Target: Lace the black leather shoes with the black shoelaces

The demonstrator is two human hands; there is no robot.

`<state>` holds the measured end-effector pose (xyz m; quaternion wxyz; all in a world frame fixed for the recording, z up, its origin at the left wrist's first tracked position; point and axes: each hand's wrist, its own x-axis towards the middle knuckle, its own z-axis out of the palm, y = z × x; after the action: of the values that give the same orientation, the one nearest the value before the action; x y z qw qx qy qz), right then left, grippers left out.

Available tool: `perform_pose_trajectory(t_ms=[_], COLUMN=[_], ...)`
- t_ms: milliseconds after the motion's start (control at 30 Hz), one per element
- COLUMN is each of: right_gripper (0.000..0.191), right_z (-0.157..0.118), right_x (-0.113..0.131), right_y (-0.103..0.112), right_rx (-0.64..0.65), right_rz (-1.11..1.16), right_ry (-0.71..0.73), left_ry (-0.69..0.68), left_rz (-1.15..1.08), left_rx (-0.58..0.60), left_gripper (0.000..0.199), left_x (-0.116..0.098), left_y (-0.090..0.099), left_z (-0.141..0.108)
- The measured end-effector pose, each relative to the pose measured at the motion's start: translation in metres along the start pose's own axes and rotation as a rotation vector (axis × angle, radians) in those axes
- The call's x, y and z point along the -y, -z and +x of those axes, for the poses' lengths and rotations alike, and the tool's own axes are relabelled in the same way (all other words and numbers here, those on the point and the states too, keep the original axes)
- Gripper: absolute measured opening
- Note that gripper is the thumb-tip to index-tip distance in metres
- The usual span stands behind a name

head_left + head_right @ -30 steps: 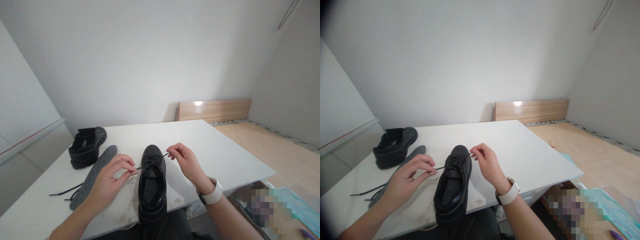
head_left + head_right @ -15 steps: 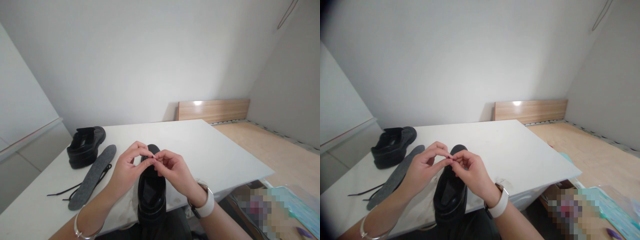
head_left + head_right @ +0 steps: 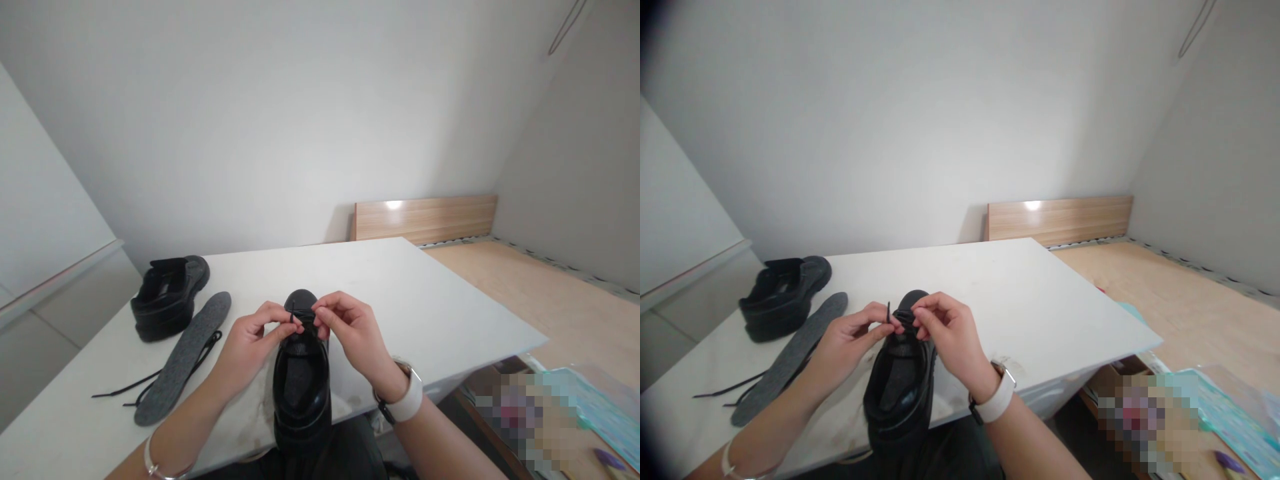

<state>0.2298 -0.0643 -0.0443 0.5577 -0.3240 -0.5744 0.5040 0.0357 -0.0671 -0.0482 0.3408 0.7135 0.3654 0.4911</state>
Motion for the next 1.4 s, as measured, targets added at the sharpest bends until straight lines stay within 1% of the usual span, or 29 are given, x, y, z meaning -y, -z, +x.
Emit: perform_pose_trajectory(t_ms=[133, 233, 267, 333, 400, 433, 500, 567, 633, 733, 767, 800, 900, 933, 967, 1067, 1133, 1200, 1300, 1333, 1400], right_gripper=[0.024, 0.02, 0.018, 0.013, 0.009, 0.008, 0.008, 0.011, 0.012, 0.029, 0.031, 0.029, 0.006, 0.005, 0.009, 0.014, 0.014, 0.014, 0.014, 0.015, 0.015], right_z=[-0.001, -0.009, -0.012, -0.018, -0.021, -0.021, -0.02, -0.017, -0.015, -0.015, -0.015, -0.016, -0.019, -0.02, -0.021, -0.023, -0.025, -0.026, -0.028, -0.028, -0.029], right_x=[-0.017, -0.017, -0.014, -0.003, 0.009, 0.015, 0.023, 0.027, 0.026, 0.018, 0.014, 0.011, 0.003, 0.003, 0.003, 0.007, 0.01, 0.012, 0.009, 0.007, 0.005], right_y=[0.015, 0.016, 0.014, 0.007, -0.003, -0.007, -0.014, -0.018, -0.018, -0.014, -0.012, -0.011, -0.007, -0.006, -0.005, -0.001, 0.002, 0.006, 0.011, 0.012, 0.013], right_rx=[-0.053, -0.056, -0.044, -0.006, 0.035, 0.053, 0.081, 0.102, 0.1, 0.081, 0.073, 0.065, 0.033, 0.029, 0.032, 0.062, 0.116, 0.182, 0.238, 0.244, 0.248], right_rz=[0.001, -0.028, -0.058, -0.15, -0.272, -0.331, -0.417, -0.455, -0.49, -0.61, -0.644, -0.665, -0.696, -0.722, -0.76, -0.869, -0.899, -0.904, -0.931, -0.95, -0.97], right_ry=[0.009, 0.063, 0.102, 0.21, 0.338, 0.401, 0.507, 0.564, 0.562, 0.508, 0.483, 0.458, 0.432, 0.452, 0.483, 0.567, 0.607, 0.642, 0.649, 0.64, 0.614], left_ry=[0.015, 0.068, 0.083, 0.072, -0.006, -0.058, -0.132, -0.137, -0.1, -0.043, -0.026, -0.012, 0.005, 0.011, 0.014, 0.025, 0.042, 0.1, 0.191, 0.196, 0.159], left_rz=[-0.03, -0.007, 0.016, 0.082, 0.14, 0.161, 0.184, 0.19, 0.184, 0.174, 0.179, 0.188, 0.21, 0.216, 0.223, 0.24, 0.227, 0.178, 0.105, 0.111, 0.167], left_rx=[-0.043, -0.058, -0.054, -0.006, 0.073, 0.103, 0.121, 0.112, 0.107, 0.092, 0.086, 0.082, 0.083, 0.085, 0.085, 0.068, 0.065, 0.086, 0.142, 0.15, 0.146], left_gripper=[0.019, 0.012, 0.01, 0.013, 0.01, 0.012, 0.02, 0.021, 0.02, 0.02, 0.021, 0.022, 0.026, 0.027, 0.027, 0.026, 0.023, 0.02, 0.015, 0.012, 0.008], left_x=[0.006, 0.006, 0.004, -0.003, -0.011, -0.015, -0.021, -0.024, -0.025, -0.024, -0.024, -0.024, -0.022, -0.021, -0.02, -0.018, -0.018, -0.019, -0.022, -0.023, -0.026], left_y=[0.005, 0.004, 0.002, -0.002, -0.007, -0.009, -0.011, -0.01, -0.007, -0.002, -0.001, -0.001, -0.003, -0.004, -0.005, -0.006, -0.005, -0.003, 0.0, 0.001, 0.001], left_z=[-0.005, -0.004, -0.003, 0.001, 0.003, 0.004, 0.004, 0.003, 0.002, 0.002, 0.002, 0.002, 0.002, 0.002, 0.002, 0.001, 0.001, 0.002, 0.004, 0.004, 0.003])
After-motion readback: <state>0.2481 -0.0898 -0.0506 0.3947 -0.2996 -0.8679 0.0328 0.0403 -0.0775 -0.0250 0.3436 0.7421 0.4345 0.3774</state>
